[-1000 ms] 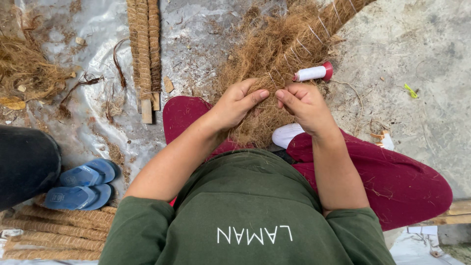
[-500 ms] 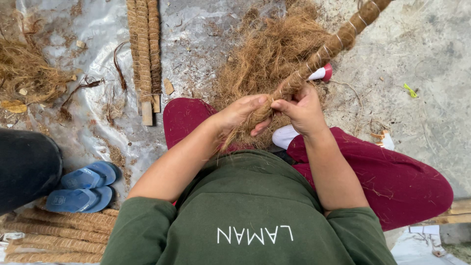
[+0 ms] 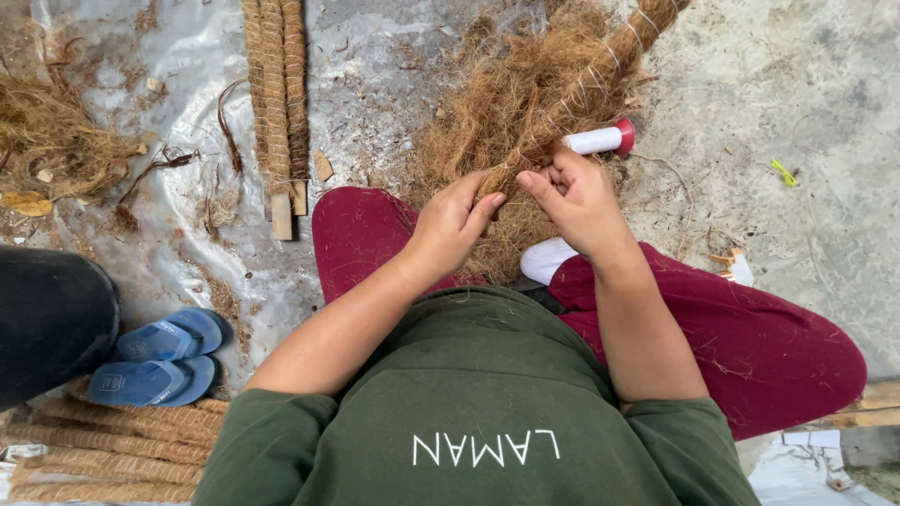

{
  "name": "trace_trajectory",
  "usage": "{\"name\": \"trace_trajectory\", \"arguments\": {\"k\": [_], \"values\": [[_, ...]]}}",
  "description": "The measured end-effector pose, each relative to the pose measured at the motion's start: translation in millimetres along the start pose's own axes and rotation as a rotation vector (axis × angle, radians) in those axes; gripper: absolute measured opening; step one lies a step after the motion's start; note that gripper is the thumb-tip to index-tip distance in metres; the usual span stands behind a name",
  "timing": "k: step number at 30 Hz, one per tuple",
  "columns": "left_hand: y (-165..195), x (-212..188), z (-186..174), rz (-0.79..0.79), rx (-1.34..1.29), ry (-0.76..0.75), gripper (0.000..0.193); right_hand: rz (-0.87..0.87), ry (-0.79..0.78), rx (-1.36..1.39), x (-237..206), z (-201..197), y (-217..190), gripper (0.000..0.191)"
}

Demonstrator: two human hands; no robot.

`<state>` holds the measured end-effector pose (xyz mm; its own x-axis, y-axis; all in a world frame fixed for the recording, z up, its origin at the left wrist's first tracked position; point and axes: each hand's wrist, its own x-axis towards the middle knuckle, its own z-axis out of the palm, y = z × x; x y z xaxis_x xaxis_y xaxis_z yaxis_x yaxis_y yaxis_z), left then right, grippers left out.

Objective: The person sits on the floor and repeatedly gathers loose coir fibers, wraps them into a bundle, and ties the bundle with white twine. The person uses a wooden stick to help shape and compact the bundle while tying.

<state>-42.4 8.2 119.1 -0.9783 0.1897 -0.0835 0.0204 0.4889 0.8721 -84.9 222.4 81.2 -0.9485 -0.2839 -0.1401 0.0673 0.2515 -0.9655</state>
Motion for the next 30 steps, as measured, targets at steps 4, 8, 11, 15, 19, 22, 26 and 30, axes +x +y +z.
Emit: {"name": "trace_trajectory", "arguments": {"k": [4, 8, 11, 15, 19, 22, 26, 30], "values": [[0.1, -0.1, 0.8, 0.003, 0.108, 0.087, 0.031, 0.035, 0.025, 0.457, -1.1, 5.0, -6.1, 0.017], [-2.8, 3.1, -6.3, 0.13, 0.187, 0.203, 0.031, 0.108, 0.071, 0.865, 3.7, 7.0, -6.6, 0.009], [-6.4, 7.7, -12.8, -0.132, 0.012, 0.073, 0.033, 0.129, 0.112, 0.754, 6.6, 10.8, -5.0, 0.011], [-9.4, 8.6, -11.9, -0.003, -0.046, 0.069, 0.034, -0.149, 0.038, 0.083, -1.4, 22.4, -7.8, 0.014], [-13.8, 9.5, -11.7, -0.021, -0.048, 0.092, 0.033, -0.223, -0.068, 0.028, -12.1, 21.4, -11.4, 0.03], [-16.7, 11.1, -10.5, -0.067, -0.244, 0.02, 0.033, -0.142, -0.078, 0.131, -11.7, 19.5, -9.8, 0.032], [-22.6, 15.3, -11.3, -0.18, -0.891, -0.221, 0.03, -0.07, 0.019, 0.16, -0.9, 16.1, -9.0, 0.022], [-37.9, 25.1, -25.3, -0.368, -1.071, -0.633, 0.036, -0.024, -0.116, 0.447, 1.3, 6.9, -12.2, 0.054]]}}
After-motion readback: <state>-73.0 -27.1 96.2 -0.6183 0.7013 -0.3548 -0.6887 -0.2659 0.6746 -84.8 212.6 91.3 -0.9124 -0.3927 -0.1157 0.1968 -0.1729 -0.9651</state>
